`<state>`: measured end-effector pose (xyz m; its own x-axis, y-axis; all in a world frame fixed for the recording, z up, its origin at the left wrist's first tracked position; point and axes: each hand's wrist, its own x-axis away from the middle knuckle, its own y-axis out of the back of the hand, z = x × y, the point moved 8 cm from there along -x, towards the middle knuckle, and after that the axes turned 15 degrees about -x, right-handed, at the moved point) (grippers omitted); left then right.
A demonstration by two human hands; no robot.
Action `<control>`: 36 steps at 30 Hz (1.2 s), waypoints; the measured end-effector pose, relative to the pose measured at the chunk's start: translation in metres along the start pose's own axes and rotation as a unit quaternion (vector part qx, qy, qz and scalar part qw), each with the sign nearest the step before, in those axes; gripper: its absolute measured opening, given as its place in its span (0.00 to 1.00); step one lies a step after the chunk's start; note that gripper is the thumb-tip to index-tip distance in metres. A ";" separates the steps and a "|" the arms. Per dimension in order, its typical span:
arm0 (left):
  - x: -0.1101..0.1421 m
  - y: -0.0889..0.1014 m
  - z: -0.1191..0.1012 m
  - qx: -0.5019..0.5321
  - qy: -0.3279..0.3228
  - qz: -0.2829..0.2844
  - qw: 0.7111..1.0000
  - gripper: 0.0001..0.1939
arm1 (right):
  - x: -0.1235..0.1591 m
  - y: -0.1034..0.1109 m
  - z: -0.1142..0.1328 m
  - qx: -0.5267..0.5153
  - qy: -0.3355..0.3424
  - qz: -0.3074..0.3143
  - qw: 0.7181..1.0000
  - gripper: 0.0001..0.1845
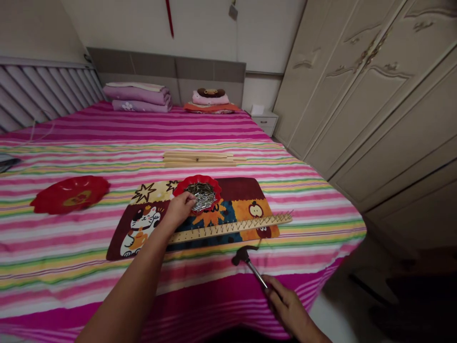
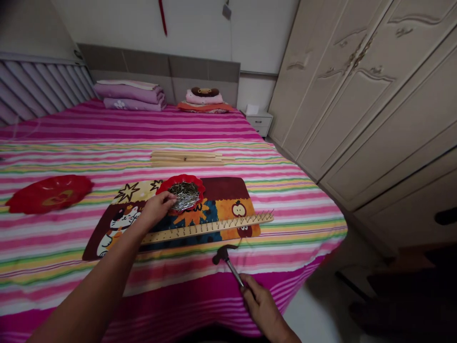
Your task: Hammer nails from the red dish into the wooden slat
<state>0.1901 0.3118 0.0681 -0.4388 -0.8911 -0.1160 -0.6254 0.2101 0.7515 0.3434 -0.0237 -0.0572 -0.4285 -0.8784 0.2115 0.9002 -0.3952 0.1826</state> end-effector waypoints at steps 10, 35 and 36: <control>0.052 0.005 0.033 0.342 0.177 0.092 0.918 0.18 | 0.002 0.002 -0.011 -0.012 -0.020 -0.025 0.999 0.26; 0.094 -0.004 0.051 0.303 0.198 0.013 0.932 0.22 | 0.003 0.002 -0.005 0.014 0.001 -0.011 1.000 0.24; 0.094 -0.006 0.051 0.298 0.196 0.010 0.934 0.22 | 0.003 0.001 -0.005 0.017 0.003 -0.011 1.000 0.24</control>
<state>0.1195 0.2469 0.0197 -0.2579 -0.9388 0.2284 -0.9189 0.3114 0.2421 0.3436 -0.0282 -0.0609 -0.4471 -0.8717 0.2007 0.8877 -0.4048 0.2195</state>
